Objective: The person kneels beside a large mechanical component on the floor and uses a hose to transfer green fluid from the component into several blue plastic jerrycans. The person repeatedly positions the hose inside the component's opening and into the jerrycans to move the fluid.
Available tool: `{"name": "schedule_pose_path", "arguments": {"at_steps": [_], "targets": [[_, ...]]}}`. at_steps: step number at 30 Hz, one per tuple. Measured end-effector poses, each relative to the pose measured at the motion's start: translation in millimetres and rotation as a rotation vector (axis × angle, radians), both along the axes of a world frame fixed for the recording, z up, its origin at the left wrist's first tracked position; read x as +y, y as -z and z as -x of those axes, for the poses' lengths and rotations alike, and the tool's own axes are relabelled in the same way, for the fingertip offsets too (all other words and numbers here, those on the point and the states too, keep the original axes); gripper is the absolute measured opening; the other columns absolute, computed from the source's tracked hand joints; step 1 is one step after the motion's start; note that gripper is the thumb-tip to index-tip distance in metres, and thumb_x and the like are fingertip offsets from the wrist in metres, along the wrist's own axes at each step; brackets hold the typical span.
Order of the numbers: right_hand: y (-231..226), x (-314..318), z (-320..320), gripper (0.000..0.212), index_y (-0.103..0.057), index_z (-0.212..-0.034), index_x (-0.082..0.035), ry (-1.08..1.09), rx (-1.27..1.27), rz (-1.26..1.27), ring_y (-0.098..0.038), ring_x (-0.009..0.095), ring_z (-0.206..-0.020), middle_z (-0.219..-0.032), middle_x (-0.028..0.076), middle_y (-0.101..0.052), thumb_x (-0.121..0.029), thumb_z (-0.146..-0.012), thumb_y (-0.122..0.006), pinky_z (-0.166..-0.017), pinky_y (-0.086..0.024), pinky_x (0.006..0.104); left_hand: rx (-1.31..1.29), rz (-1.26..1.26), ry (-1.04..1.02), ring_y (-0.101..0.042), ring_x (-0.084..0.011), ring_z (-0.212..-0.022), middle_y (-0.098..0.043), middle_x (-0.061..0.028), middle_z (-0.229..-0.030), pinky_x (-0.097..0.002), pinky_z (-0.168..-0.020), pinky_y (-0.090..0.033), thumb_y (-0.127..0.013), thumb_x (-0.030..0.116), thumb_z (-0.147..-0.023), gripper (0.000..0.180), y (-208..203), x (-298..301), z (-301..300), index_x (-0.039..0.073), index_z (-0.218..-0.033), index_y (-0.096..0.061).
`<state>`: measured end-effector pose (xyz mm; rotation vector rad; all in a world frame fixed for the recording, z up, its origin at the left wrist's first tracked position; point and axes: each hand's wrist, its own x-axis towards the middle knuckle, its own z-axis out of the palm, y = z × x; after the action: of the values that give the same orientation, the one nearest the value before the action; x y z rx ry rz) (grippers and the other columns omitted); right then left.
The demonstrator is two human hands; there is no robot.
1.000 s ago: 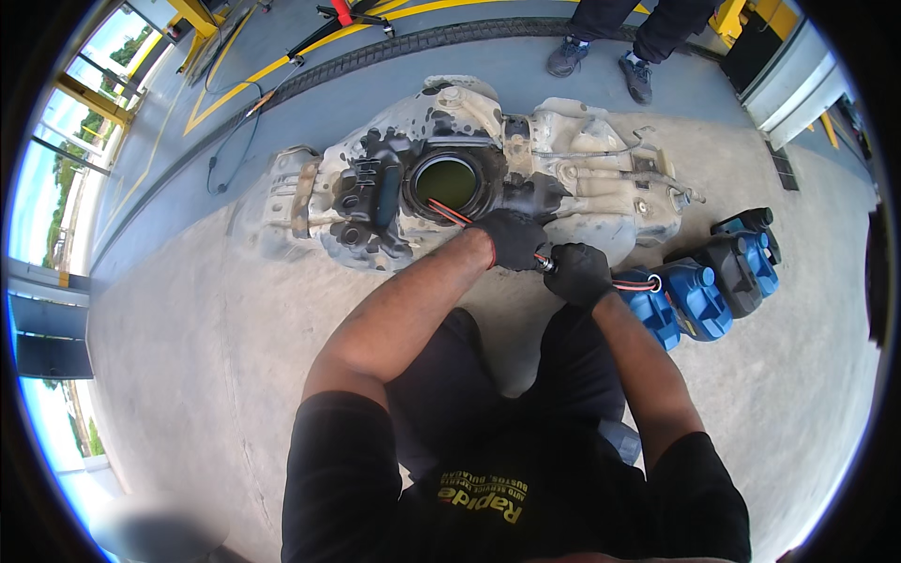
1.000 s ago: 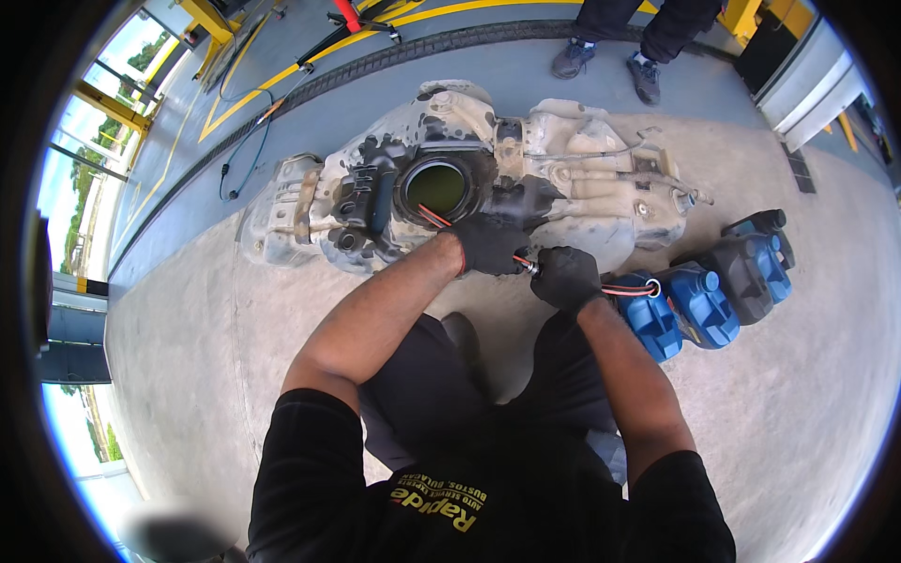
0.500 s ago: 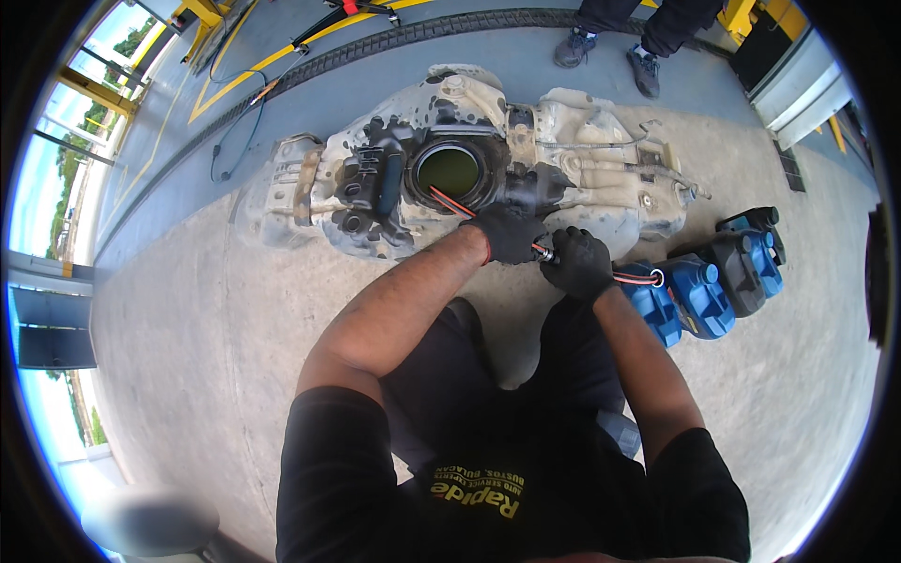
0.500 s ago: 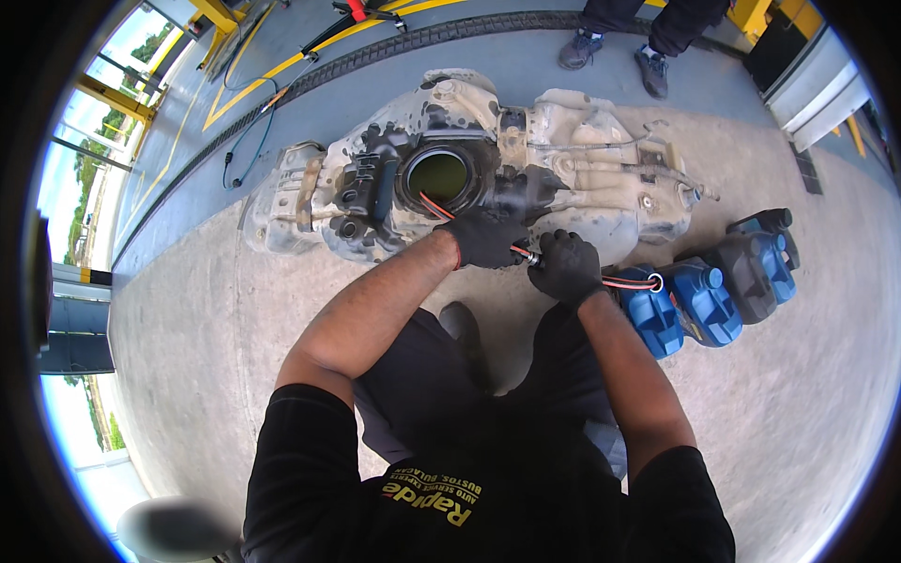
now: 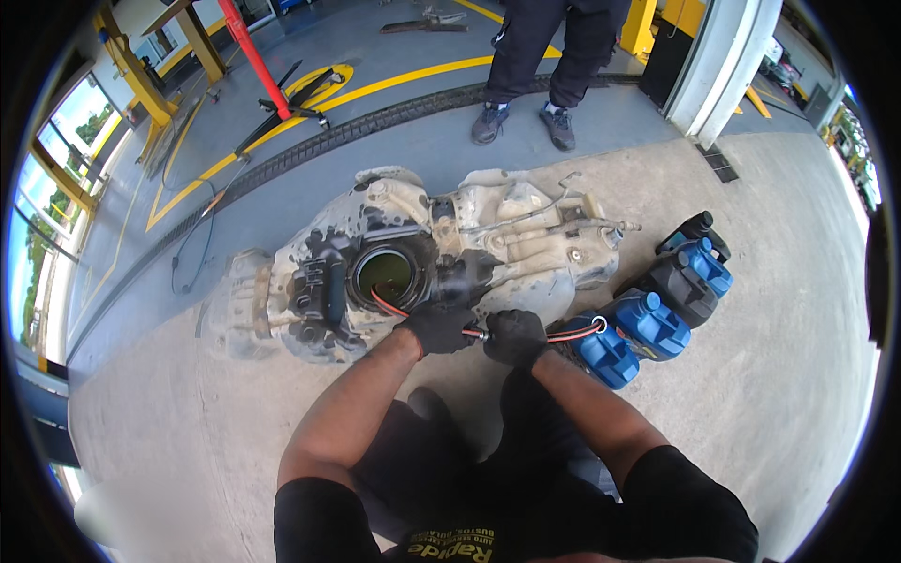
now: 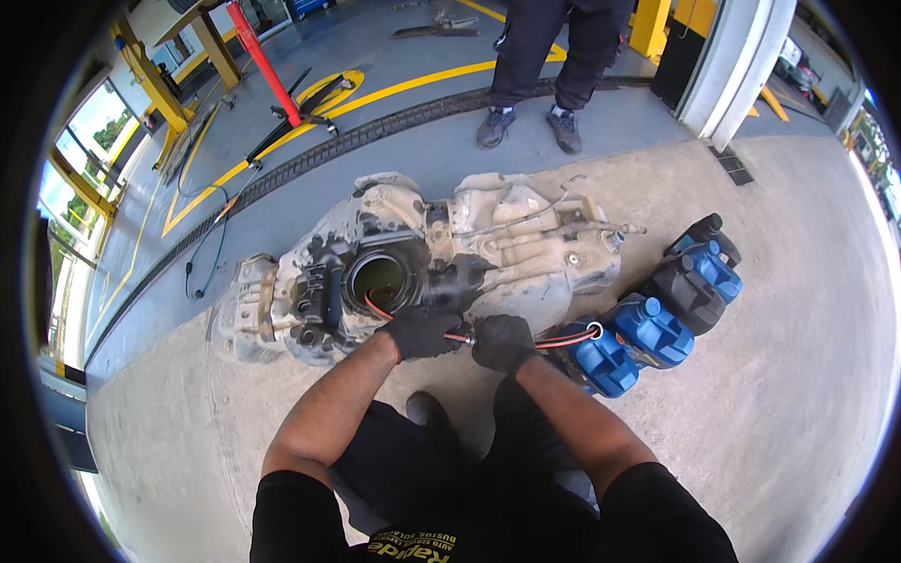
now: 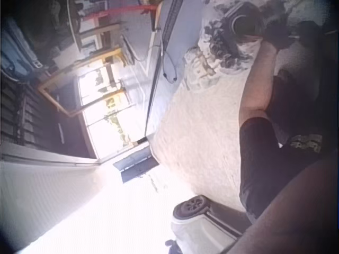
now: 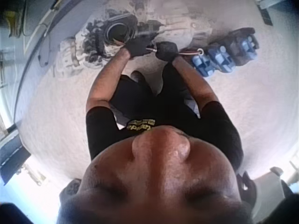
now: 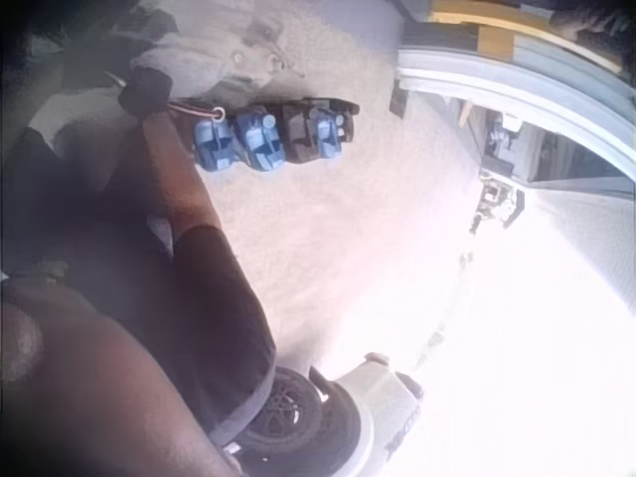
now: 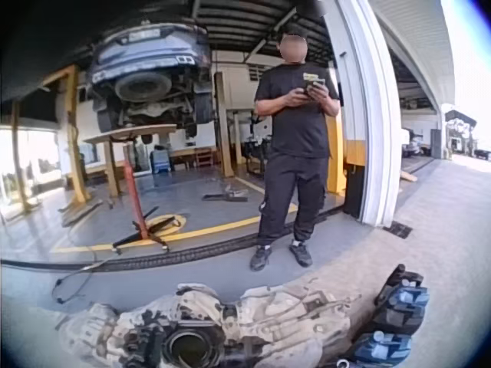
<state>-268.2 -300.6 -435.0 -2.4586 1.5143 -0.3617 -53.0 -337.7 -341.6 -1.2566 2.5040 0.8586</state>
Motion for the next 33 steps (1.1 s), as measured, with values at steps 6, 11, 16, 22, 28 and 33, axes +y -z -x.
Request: {"name": "schedule_pose_path", "arguments": {"at_steps": [6, 11, 16, 22, 28, 33], "targets": [[-10, -1, 4, 0.026, -0.073, -0.094, -0.011, 0.006, 0.006, 0.102, -0.072, 0.037, -0.078, -0.087, 0.015, -0.070, -0.032, -0.080, -0.074, -0.069, -0.057, 0.0542, 0.033, 0.026, 0.064, -0.072, -0.0346, -0.111, -0.072, -0.0160, -0.122, -0.0493, -0.093, -0.055, -0.068, 0.044, -0.098, 0.038, -2, -7, 1, 0.015, -0.121, -0.074], [-1, 4, 3, 0.022, -0.073, -0.093, -0.010, 0.010, -0.013, 0.124, -0.072, 0.037, -0.079, -0.087, 0.017, -0.070, -0.029, -0.082, -0.071, -0.071, -0.058, 0.0544, 0.064, 0.293, 0.175, -0.072, -0.0346, -0.102, -0.073, -0.0180, -0.110, -0.0465, -0.087, -0.055, -0.061, 0.059, -0.104, 0.051, 18, -12, -2, 0.011, -0.115, -0.073], [-6, 0, 2, 0.021, -0.077, -0.090, -0.010, 0.005, -0.012, -0.057, -0.077, 0.040, -0.080, -0.087, 0.018, -0.077, -0.027, -0.084, -0.066, -0.075, -0.061, 0.0547, 0.103, 0.316, 0.197, -0.072, -0.0305, -0.100, -0.073, -0.0140, -0.109, -0.0446, -0.089, -0.055, -0.066, 0.055, -0.101, 0.046, 31, -12, -6, 0.013, -0.120, -0.072], [-29, -1, -2, 0.026, -0.081, -0.094, -0.012, -0.005, 0.093, -0.236, -0.079, 0.038, -0.089, -0.095, 0.017, -0.080, -0.029, -0.084, -0.065, -0.080, -0.062, 0.0523, 0.071, 0.169, 0.166, -0.070, -0.0374, -0.111, -0.070, -0.0212, -0.122, -0.0499, -0.097, -0.055, -0.074, 0.046, -0.094, 0.064, 26, -13, -8, 0.011, -0.146, -0.058], [-15, 3, 5, 0.022, -0.075, -0.090, -0.012, -0.026, -0.028, 0.033, -0.075, 0.040, -0.079, -0.085, 0.016, -0.075, -0.031, -0.082, -0.070, -0.075, -0.060, 0.0547, 0.156, 0.295, 0.147, -0.071, -0.0350, -0.110, -0.072, -0.0189, -0.123, -0.0487, -0.096, -0.055, -0.067, 0.052, -0.099, 0.057, 28, -8, -6, 0.013, -0.140, -0.062], [-1, 3, 1, 0.024, -0.072, -0.091, -0.012, 0.020, -0.027, 0.165, -0.073, 0.037, -0.079, -0.086, 0.016, -0.070, -0.034, -0.081, -0.072, -0.070, -0.058, 0.0547, 0.220, 0.388, 0.119, -0.073, -0.0328, -0.107, -0.073, -0.0166, -0.120, -0.0480, -0.093, -0.055, -0.062, 0.060, -0.103, 0.065, 37, -7, -9, 0.019, -0.153, -0.054]]}}
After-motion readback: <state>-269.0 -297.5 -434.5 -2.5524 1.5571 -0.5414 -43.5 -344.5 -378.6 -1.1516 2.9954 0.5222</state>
